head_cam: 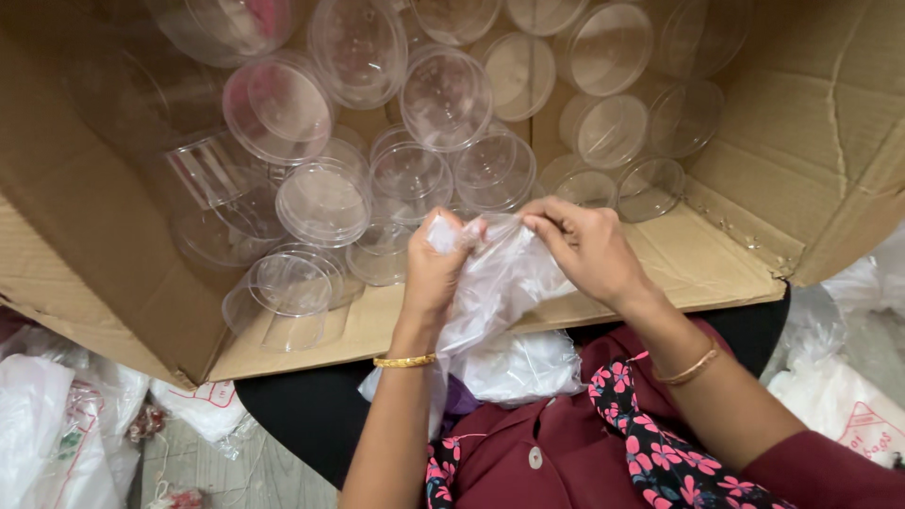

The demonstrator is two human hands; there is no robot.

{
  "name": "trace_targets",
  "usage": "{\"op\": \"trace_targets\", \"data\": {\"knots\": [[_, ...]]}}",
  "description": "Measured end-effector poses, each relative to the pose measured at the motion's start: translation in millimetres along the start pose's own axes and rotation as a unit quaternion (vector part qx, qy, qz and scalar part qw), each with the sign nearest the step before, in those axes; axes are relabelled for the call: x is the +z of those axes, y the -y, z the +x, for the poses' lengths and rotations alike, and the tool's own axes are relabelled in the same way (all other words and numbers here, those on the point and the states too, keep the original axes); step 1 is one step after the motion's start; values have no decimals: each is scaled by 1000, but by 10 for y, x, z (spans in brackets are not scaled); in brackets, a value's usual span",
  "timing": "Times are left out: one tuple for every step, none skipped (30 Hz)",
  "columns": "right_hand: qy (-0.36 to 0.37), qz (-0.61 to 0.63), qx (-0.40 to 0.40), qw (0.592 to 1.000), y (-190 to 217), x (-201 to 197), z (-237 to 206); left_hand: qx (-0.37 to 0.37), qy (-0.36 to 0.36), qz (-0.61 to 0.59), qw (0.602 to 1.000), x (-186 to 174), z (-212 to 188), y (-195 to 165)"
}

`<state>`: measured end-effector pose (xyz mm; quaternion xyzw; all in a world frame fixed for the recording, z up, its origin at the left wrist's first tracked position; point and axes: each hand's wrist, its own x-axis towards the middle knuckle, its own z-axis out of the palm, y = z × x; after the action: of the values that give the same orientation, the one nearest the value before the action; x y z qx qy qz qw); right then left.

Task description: The person sits on the floor with a cardboard box of clear plastic containers and removes plastic wrapping from the containers. They pull plastic bags off individual containers, set the unwrapped containers on the box flap, and continue unwrapping more containers one at a time.

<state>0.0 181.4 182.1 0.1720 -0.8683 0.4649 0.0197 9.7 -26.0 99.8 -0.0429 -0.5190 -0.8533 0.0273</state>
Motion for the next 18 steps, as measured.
{"op": "trace_targets", "data": {"knots": [[-23, 52, -19, 998, -9, 20, 6, -9, -17, -5, 1000, 17, -13, 24], [-44, 106, -37, 993, -24, 59, 18, -29, 0, -19, 999, 28, -15, 31], [-27, 203, -11, 979, -46, 92, 30, -49, 17, -30, 998, 30, -24, 23], [-11, 297, 15, 955, -71, 122, 40, -69, 35, -42, 996, 24, -35, 0], [5, 388, 42, 921, -94, 154, 45, -44, 31, -19, 998, 8, -18, -36], [-1, 345, 38, 938, -116, 175, 44, -20, 29, 4, 999, -19, 2, -80], [-6, 300, 35, 953, -130, 194, 33, 4, 26, 26, 999, -39, 22, -119], [-10, 254, 32, 967, -141, 207, 31, 0, 20, 32, 999, -51, 40, -148], [-31, 215, 1, 976, -148, 208, 26, -5, 13, 38, 999, -57, 44, -170], [-51, 176, -28, 983, -154, 206, 32, -11, 5, 42, 999, -51, 52, -179], [-70, 136, -57, 987, -161, 202, 53, -51, 25, 42, 998, -37, 56, -180], [-79, 183, -44, 979, -172, 191, 78, -90, 46, 42, 994, -26, 58, -180], [-89, 230, -30, 969, -189, 188, 133, -130, 66, 44, 988, -23, 72, -185], [-98, 276, -16, 956, -213, 187, 176, -105, 70, 37, 991, -34, 74, -197], [-16, 349, 38, 936, -251, 145, 235, -74, 75, 28, 994, -54, 120, -219], [68, 415, 90, 903, -294, 90, 294, -41, 80, 19, 996, -81, 185, -246], [152, 476, 143, 854, -334, 47, 302, -40, 98, -27, 994, -155, 221, -302], [176, 517, 112, 830, -371, -2, 298, -38, 116, -71, 990, -273, 263, -388]]}}
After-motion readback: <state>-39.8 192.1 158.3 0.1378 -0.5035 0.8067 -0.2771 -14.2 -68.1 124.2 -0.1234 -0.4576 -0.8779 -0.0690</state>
